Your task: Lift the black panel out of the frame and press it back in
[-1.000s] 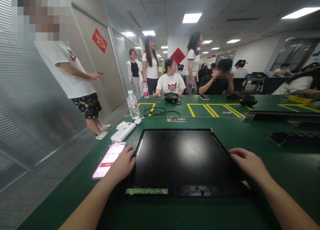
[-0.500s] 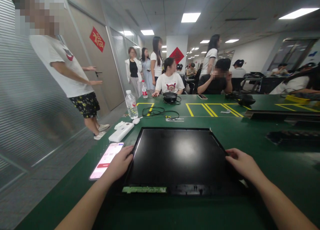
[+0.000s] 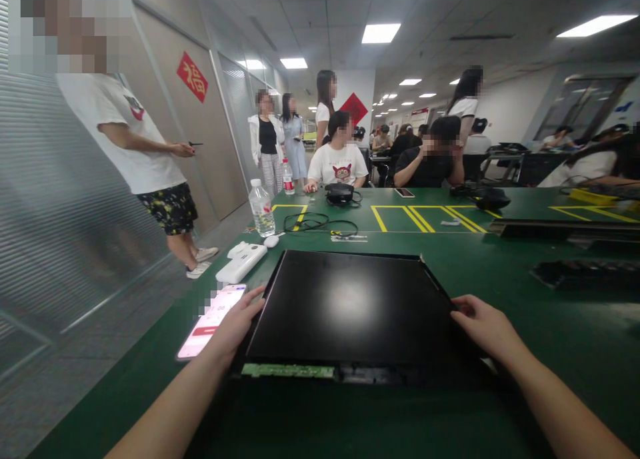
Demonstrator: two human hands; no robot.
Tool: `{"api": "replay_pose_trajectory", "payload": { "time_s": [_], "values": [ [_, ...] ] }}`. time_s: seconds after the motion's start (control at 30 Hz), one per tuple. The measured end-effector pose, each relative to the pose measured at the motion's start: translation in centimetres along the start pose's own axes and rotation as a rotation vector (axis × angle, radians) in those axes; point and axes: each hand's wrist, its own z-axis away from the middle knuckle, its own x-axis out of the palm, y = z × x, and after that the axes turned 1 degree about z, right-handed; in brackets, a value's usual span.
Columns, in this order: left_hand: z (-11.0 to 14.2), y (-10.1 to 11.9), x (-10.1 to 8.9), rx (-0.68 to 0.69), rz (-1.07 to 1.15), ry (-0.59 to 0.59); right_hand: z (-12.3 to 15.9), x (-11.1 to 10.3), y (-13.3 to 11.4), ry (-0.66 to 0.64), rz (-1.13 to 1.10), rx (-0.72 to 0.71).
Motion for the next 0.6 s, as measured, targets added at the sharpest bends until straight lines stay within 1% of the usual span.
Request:
{"api": "replay_pose_trajectory", "payload": {
  "time_s": [0.1,0.2,0.27,0.4,0.5,0.6],
  "values": [
    [0.45,0.05,0.22,-0.025,0.096,-0.074,-0.04,0.04,0.05,0.012,0.005,-0.004],
    [0.77,0.07,0.32,-0.049,0.133,-0.136,-0.03,0.04,0.00,0.015,0.009,-0.009],
    [0.90,0.12,0.38,-0.075,0.148,-0.156,-0.01,0.02,-0.06,0.008,0.010,-0.017],
    [1.01,0.16,0.52,-0.075,0.170,-0.137,0.02,0.00,-0.15,0.024,0.017,-0.027],
    [1.05,0.12,0.57,-0.046,0.156,-0.120,0.01,-0.04,-0.23,0.032,0.027,-0.024],
    [1.12,0.14,0.61,-0.007,0.147,-0.108,0.02,-0.13,-0.32,0.010,0.028,-0.017]
  ]
}}
